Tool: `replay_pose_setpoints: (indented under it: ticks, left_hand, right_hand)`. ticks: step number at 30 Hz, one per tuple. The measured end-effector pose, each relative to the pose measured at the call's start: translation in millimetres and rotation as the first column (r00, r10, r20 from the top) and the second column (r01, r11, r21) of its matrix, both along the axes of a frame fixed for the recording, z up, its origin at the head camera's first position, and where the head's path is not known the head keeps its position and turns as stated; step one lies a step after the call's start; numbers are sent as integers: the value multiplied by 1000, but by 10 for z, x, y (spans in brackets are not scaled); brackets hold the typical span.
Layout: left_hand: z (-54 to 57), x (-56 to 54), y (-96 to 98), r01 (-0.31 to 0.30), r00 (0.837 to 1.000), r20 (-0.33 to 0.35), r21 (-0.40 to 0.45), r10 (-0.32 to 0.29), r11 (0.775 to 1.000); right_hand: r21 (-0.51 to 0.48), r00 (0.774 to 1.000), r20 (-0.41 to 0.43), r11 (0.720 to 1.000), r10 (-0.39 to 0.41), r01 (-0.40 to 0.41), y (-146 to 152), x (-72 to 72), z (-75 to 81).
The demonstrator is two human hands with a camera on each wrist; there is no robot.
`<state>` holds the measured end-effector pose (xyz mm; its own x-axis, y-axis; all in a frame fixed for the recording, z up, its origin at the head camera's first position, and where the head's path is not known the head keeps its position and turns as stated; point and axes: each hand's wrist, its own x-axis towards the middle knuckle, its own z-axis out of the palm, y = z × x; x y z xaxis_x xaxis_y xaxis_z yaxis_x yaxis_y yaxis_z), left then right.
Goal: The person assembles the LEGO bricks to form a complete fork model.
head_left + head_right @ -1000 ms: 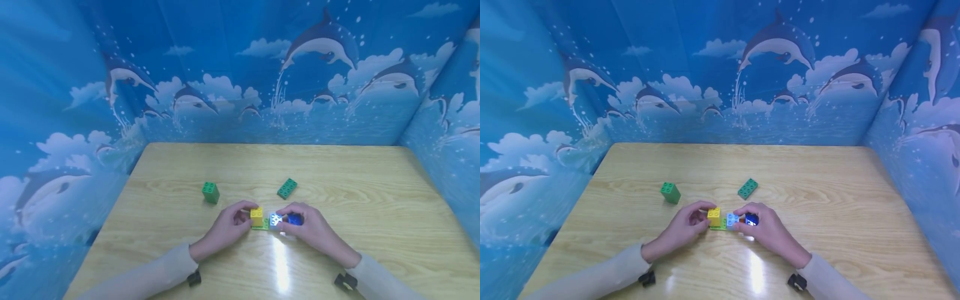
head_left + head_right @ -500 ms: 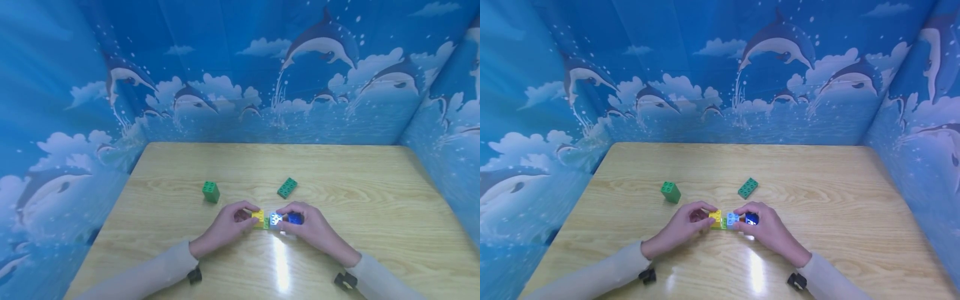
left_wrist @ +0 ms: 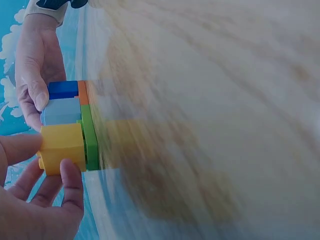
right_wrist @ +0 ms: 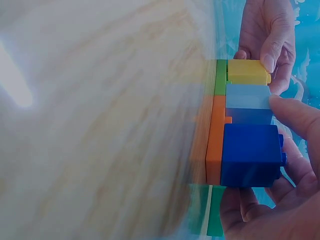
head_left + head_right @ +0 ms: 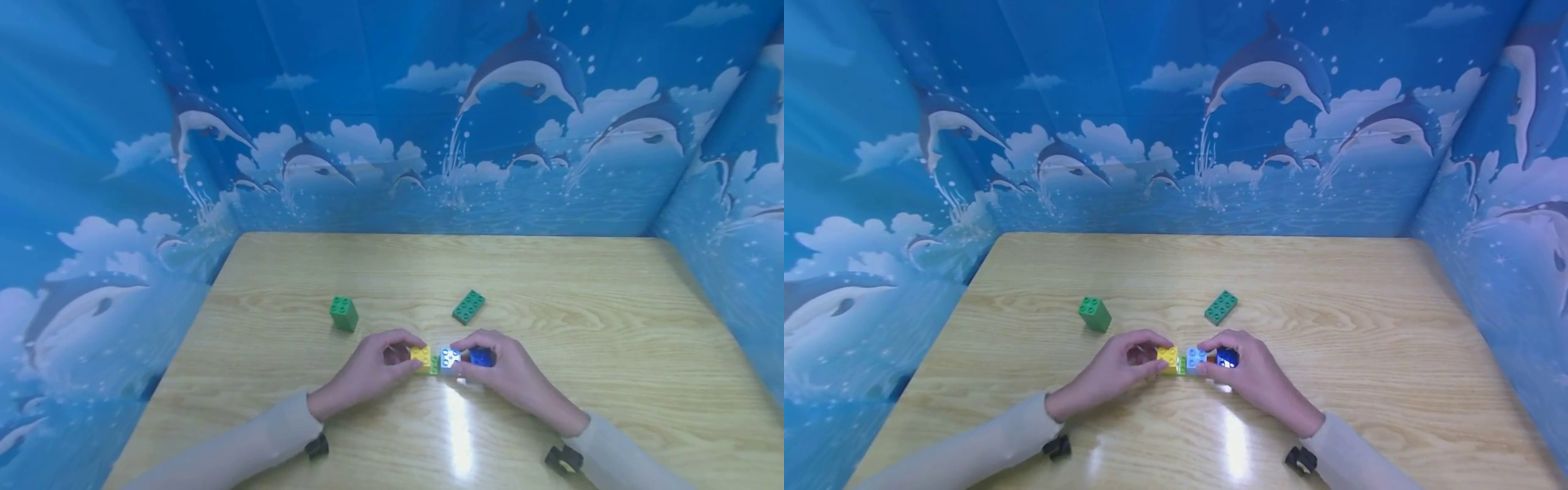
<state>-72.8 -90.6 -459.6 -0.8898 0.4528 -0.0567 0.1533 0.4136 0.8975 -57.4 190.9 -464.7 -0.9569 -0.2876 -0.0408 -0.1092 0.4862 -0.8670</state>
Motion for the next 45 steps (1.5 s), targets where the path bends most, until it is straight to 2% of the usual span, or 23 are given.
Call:
replay_pose_setpoints:
  ticks: [11,22,31,45]
  left_hand:
    - [-44,13,-7,19,1000,-13,29,-19,999]
    - [-77,8,-29,9,1000,26,-2,-9,1000]
    - [-127,81,24,-3,1000,3,38,3,999]
    - [-99,92,18,-9,1000,-4,22,9,1000]
  right_hand:
    - [7,1000,-16,1000,22,-22,1,-12,17]
    - [2,999,-21,1000,31,-31,-31,2,-3]
    - [6,999,-23,1000,30,-30,-14,6,1]
    - [7,998,-38,998,55,-54,6,8,-13]
